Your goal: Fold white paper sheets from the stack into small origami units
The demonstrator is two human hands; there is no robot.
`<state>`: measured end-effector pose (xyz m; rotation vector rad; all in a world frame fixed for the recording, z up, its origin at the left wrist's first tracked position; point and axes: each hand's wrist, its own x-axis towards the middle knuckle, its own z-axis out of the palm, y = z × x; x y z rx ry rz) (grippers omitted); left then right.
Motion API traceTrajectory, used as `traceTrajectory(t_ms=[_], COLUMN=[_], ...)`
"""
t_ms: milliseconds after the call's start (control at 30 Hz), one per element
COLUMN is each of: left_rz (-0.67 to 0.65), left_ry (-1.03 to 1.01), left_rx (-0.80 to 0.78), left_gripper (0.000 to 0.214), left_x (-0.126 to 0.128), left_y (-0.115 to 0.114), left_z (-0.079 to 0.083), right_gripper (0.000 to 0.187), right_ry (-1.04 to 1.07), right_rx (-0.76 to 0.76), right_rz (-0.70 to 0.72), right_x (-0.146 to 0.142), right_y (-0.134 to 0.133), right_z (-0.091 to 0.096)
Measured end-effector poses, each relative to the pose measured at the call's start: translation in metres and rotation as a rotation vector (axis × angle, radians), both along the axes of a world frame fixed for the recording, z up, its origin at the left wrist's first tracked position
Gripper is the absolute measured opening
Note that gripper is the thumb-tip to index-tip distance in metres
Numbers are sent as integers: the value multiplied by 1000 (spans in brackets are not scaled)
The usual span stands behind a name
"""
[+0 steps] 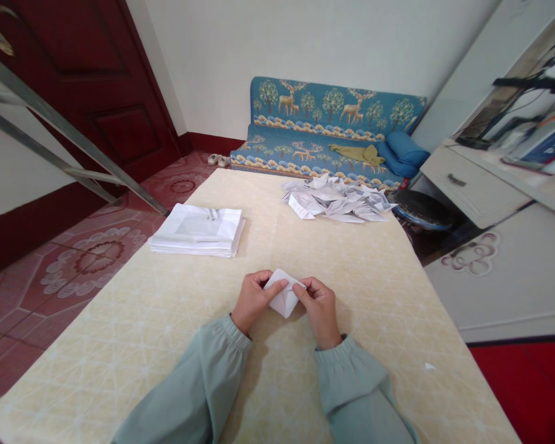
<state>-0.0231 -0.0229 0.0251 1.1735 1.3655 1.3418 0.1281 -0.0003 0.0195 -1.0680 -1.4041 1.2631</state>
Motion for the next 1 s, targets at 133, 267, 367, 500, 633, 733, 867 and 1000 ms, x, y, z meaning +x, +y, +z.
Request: traceTrajectory(t_ms=[133, 267, 367, 500, 633, 733, 867, 1000], left_rz=[-29, -44, -57, -76, -100, -149, -115, -92], left_ry=[-7, -30, -47, -53, -53, -20, 48, 139], left_rx=[1, -6, -20, -35, -52, -48, -14, 28], left_gripper=[32, 33, 32, 33, 36, 37, 35, 30], left_x=[0, 0, 0, -2, -4, -2, 0, 2], left_y=[0, 0, 0, 0, 1, 2, 3, 3], left_z=[1, 1, -2, -6, -6, -6, -7, -9], right_gripper=[22, 24, 27, 30, 29, 28, 19, 16], right_ry=[20, 24, -5, -70, -129, -136, -86, -69], right_rx=[-11, -10, 31, 80, 110, 114, 88, 107], right_rz=[0, 1, 1, -3, 27, 68, 45, -39], right_x=[2, 3, 4, 4, 2, 0, -1, -1], right_y=[-2, -3, -2, -2, -3, -3, -2, 0], right_z=[4, 5, 4, 4, 3, 2, -1, -2])
